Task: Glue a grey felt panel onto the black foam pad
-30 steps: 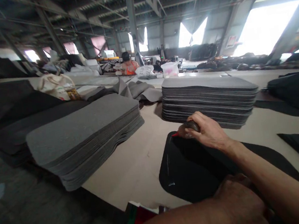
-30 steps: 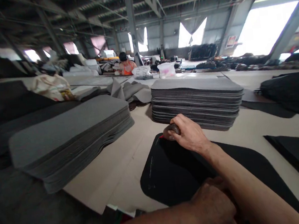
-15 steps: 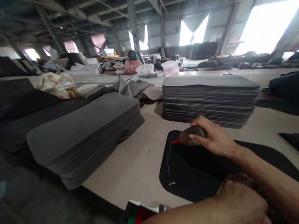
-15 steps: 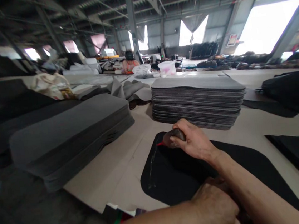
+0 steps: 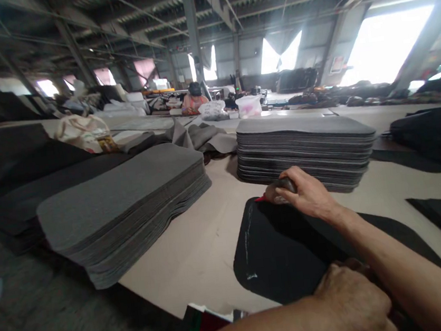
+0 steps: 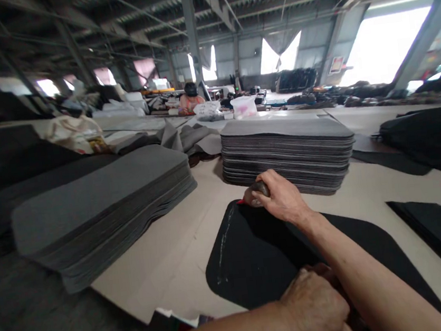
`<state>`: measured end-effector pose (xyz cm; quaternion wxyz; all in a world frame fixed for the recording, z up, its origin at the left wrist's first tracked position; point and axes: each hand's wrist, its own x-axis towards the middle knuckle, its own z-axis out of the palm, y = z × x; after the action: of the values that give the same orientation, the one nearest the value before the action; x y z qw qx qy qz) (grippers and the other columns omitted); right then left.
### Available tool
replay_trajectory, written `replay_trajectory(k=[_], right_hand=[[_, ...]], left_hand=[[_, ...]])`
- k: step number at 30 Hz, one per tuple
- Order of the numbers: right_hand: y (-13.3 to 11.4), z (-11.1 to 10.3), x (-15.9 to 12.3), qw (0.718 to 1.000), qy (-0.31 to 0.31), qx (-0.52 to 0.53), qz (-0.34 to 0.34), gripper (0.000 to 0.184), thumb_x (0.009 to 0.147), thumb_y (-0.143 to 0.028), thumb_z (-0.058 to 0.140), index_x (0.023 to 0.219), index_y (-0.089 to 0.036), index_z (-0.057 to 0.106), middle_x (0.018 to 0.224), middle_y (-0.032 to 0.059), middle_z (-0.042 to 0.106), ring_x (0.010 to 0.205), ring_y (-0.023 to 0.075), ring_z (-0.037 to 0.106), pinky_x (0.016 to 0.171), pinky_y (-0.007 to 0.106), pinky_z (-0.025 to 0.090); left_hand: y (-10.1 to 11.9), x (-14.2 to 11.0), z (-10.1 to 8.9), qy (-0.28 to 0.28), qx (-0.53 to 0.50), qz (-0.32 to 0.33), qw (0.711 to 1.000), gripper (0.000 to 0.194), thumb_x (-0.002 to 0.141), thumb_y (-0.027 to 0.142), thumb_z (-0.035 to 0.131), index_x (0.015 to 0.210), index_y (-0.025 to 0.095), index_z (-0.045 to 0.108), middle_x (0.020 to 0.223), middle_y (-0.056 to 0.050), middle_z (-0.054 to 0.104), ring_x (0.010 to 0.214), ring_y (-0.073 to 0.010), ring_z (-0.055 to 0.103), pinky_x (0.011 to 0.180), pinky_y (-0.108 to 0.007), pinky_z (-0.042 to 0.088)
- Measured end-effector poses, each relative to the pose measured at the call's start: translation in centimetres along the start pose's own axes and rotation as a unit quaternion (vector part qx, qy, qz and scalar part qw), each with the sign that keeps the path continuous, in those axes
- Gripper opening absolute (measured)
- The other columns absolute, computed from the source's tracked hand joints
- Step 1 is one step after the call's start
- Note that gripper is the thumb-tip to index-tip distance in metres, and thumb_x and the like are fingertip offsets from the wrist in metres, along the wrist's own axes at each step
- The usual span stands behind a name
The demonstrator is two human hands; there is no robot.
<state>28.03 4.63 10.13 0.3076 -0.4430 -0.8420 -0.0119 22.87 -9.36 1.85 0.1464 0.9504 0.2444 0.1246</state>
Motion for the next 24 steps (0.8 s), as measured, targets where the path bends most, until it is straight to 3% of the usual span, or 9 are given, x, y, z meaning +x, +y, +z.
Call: replay_trajectory(k=[5, 11, 17, 24], right_hand=[[0.4, -0.8, 0.0, 1.000, -0.001, -0.029, 0.008, 0.020, 0.092, -0.035, 0.060, 0.106, -0.022, 0.054, 0.102, 0.0041, 0.057, 0.089, 0.0237, 0.058, 0.074, 0.035, 0.043], [1.8, -3.8, -1.6, 0.996, -0.024, -0.076, 0.037, 0.021, 0.091, -0.034, 0.060, 0.107, -0.022, 0.053, 0.107, 0.0047, 0.059, 0.092, 0.0248, 0.060, 0.074, 0.035, 0.043], [5.0, -8.4, -6.1, 0.991, -0.030, -0.087, 0.099, 0.022, 0.091, -0.038, 0.057, 0.107, -0.022, 0.056, 0.105, 0.0053, 0.061, 0.088, 0.0243, 0.060, 0.072, 0.034, 0.044], [8.9, -12.6, -12.7, 0.970, 0.011, -0.132, 0.203, 0.034, 0.088, -0.053, 0.055, 0.101, -0.022, 0.059, 0.096, 0.0058, 0.062, 0.077, 0.0243, 0.060, 0.065, 0.034, 0.041]], left_hand=[[0.0, -0.2, 0.0, 0.033, -0.003, 0.002, 0.999, 0.036, 0.090, 0.041, 0.045, 0.098, 0.015, 0.070, 0.116, -0.011, 0.067, 0.109, -0.0315, 0.059, 0.086, -0.046, 0.053], [0.5, -1.0, -1.7, 0.022, -0.020, -0.019, 0.999, 0.029, 0.093, 0.037, 0.051, 0.104, 0.017, 0.068, 0.109, -0.009, 0.067, 0.105, -0.0277, 0.059, 0.087, -0.042, 0.053], [0.8, -1.4, -2.3, 0.041, -0.084, -0.047, 0.994, 0.019, 0.094, 0.029, 0.054, 0.106, 0.020, 0.066, 0.115, -0.005, 0.065, 0.110, -0.0246, 0.055, 0.096, -0.044, 0.051], [0.8, -1.4, -2.4, 0.046, -0.108, -0.064, 0.991, 0.019, 0.092, 0.023, 0.056, 0.109, 0.020, 0.064, 0.115, -0.004, 0.064, 0.112, -0.0243, 0.054, 0.099, -0.043, 0.049]])
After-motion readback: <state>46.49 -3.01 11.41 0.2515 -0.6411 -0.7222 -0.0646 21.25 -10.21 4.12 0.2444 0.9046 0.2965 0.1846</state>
